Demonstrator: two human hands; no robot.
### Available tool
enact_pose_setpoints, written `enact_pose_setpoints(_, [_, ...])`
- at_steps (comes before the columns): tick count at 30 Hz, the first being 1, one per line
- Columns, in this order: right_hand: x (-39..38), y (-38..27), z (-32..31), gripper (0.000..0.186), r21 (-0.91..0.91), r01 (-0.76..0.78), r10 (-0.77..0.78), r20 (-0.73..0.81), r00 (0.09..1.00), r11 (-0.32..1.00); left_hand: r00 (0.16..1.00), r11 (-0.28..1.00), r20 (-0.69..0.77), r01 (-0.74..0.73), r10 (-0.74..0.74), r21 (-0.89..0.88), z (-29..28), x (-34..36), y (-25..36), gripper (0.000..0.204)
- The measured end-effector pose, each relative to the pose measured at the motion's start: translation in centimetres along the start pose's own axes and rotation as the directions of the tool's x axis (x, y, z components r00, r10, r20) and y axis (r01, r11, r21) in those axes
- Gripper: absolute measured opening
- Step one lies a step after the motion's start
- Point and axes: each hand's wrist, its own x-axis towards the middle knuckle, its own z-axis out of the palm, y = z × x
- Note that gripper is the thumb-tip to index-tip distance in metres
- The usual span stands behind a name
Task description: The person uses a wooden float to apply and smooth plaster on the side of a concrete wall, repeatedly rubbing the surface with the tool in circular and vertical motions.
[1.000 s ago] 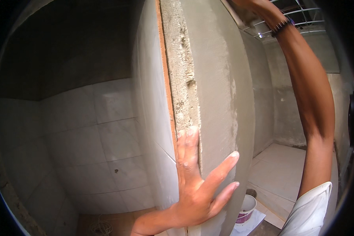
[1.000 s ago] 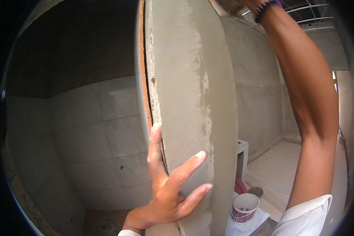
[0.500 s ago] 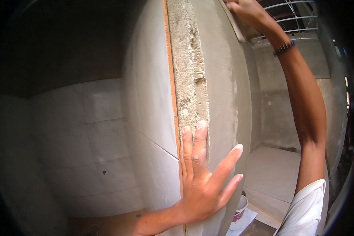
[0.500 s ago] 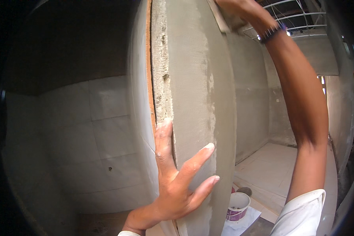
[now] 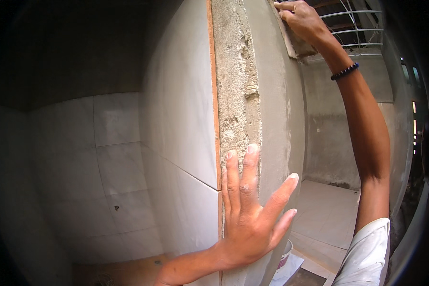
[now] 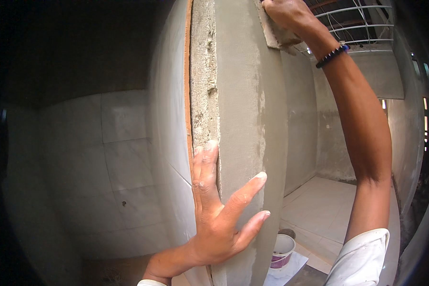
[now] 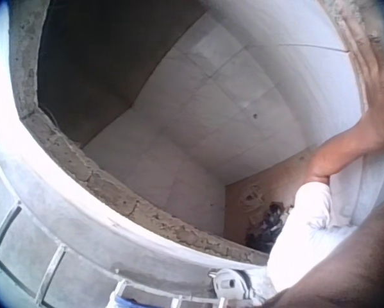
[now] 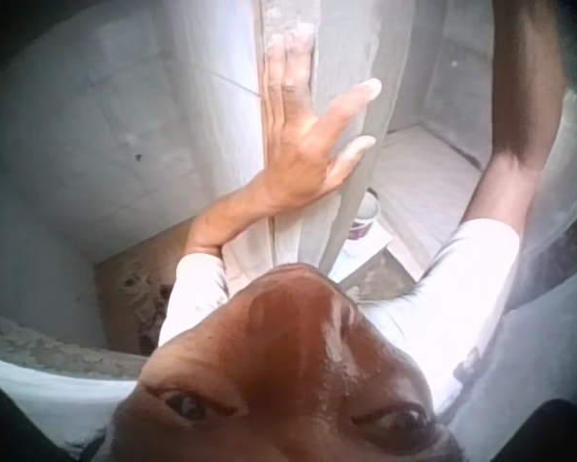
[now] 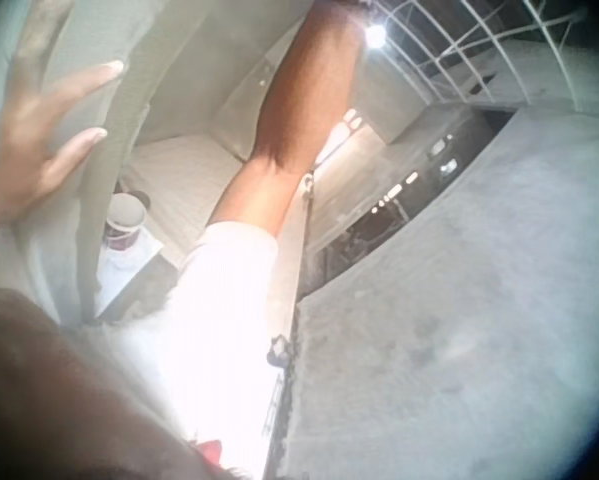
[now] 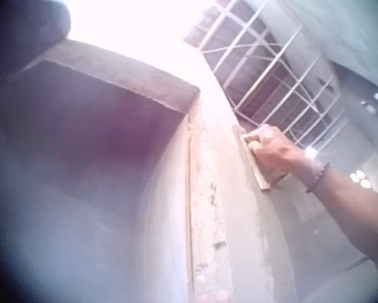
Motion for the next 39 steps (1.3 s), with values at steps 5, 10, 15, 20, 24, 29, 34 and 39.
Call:
enact_pose_setpoints(5, [5.3,0.7,-1.8,0.04,0.142,-0.201,0.19,0.092,0.978,0.969,1.0,0.999,0.022,-0.01,0.011,-0.044,-0.5,0.1,0.7,0.056])
enact_pose_setpoints(10, [1.5,1.3,0.3,0.041,0.056,-0.174,0.169,0.081,0.982,0.983,1.0,1.0,0.002,0.015,-0.015,0.002,-0.6,0.0,0.0,0.057])
enact_pose_setpoints(15, [1.6,-3.6,-0.8,0.037,0.089,-0.01,0.005,0.054,0.999,0.996,1.0,1.0,0.011,0.011,-0.011,0.007,-0.9,0.3,0.5,0.058])
enact_pose_setpoints(20, [4.8,2.9,-0.6,0.032,0.207,-0.068,0.04,0.135,0.99,0.976,1.0,0.999,0.022,-0.001,0.003,-0.052,-0.3,0.3,0.5,0.058])
enact_pose_setpoints(24, [-0.3,0.4,0.9,0.043,-0.136,-0.032,0.026,-0.045,0.999,0.99,1.0,1.0,-0.015,0.003,-0.003,-0.023,-0.1,-0.1,0.1,0.058])
enact_pose_setpoints(29, [3.6,-2.8,0.0,0.041,0.014,-0.166,0.166,0.035,0.986,0.986,1.0,1.0,0.009,0.011,-0.011,-0.029,-0.5,0.0,0.3,0.058])
enact_pose_setpoints(34, [3.5,-0.8,0.2,0.042,0.052,-0.136,0.136,0.011,0.991,0.989,1.0,1.0,0.006,0.011,-0.011,0.014,-1.2,0.1,0.3,0.057])
enact_pose_setpoints(39, [2.1,-1.1,0.9,0.042,0.025,-0.09,0.088,0.065,0.994,0.996,1.0,0.999,-0.003,0.009,-0.009,0.033,0.2,-0.4,-0.1,0.056])
